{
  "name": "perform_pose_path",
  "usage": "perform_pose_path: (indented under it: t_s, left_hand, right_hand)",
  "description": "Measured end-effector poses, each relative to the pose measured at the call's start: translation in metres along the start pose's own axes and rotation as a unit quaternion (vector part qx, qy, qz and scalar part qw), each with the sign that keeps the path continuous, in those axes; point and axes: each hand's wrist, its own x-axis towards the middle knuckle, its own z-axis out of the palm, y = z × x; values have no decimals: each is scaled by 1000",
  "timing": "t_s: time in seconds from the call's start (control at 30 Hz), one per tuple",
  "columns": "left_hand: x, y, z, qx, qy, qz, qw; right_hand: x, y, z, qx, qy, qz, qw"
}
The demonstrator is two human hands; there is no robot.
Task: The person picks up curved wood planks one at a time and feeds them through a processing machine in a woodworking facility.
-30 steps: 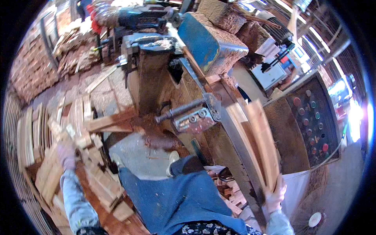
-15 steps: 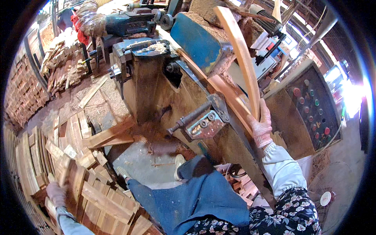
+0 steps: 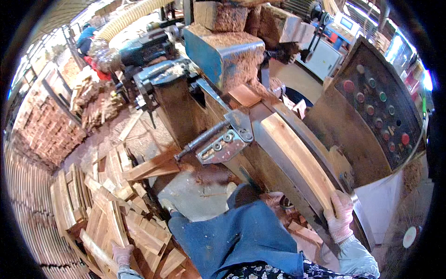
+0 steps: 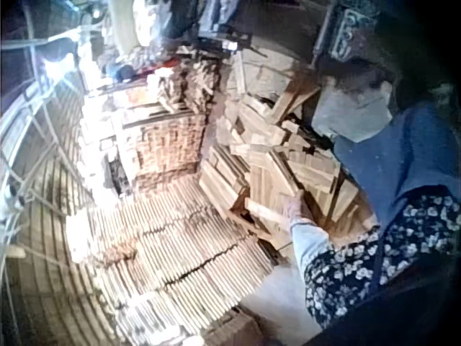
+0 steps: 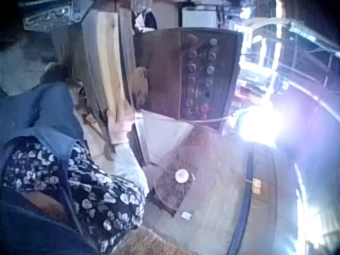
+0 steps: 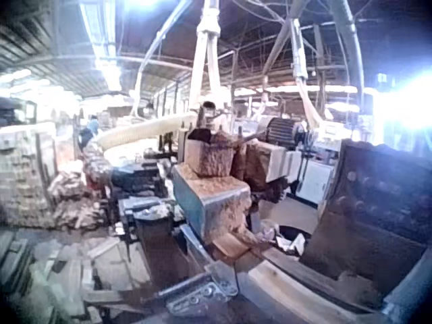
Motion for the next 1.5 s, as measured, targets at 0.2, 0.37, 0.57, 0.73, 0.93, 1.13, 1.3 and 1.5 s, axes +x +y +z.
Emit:
perform_pose_path:
  t_s: [0.2, 0.37, 0.57, 0.73, 0.93, 1.13, 1.3, 1.5]
  left_hand:
    - [-52, 17, 3, -465, -68, 69, 880]
    - [-175, 180, -54, -745, -241, 101, 613]
    - [-279, 387, -41, -818, -411, 192, 354]
    - [-379, 440, -22, -784, -351, 292, 420]
    - [-290, 395, 7, -699, -40, 316, 641]
    - [-27, 159, 107, -57, 229, -46, 971]
    - [-45, 118, 91, -29, 117, -220, 968]
    - [-42, 116, 82, -66, 127, -205, 968]
  right_hand:
    - [134, -23, 51, 100, 37, -114, 988]
    - [207, -56, 95, 102, 26, -140, 984]
    - [166, -112, 28, 412, -167, -179, 878]
    - [97, -84, -45, 380, -240, 24, 893]
    - [-40, 17, -36, 53, -108, 137, 983]
    - [-14, 36, 14, 190, 47, 140, 971]
    - [105, -1, 70, 401, 113, 249, 875]
    - [229, -31, 130, 543, 78, 37, 835]
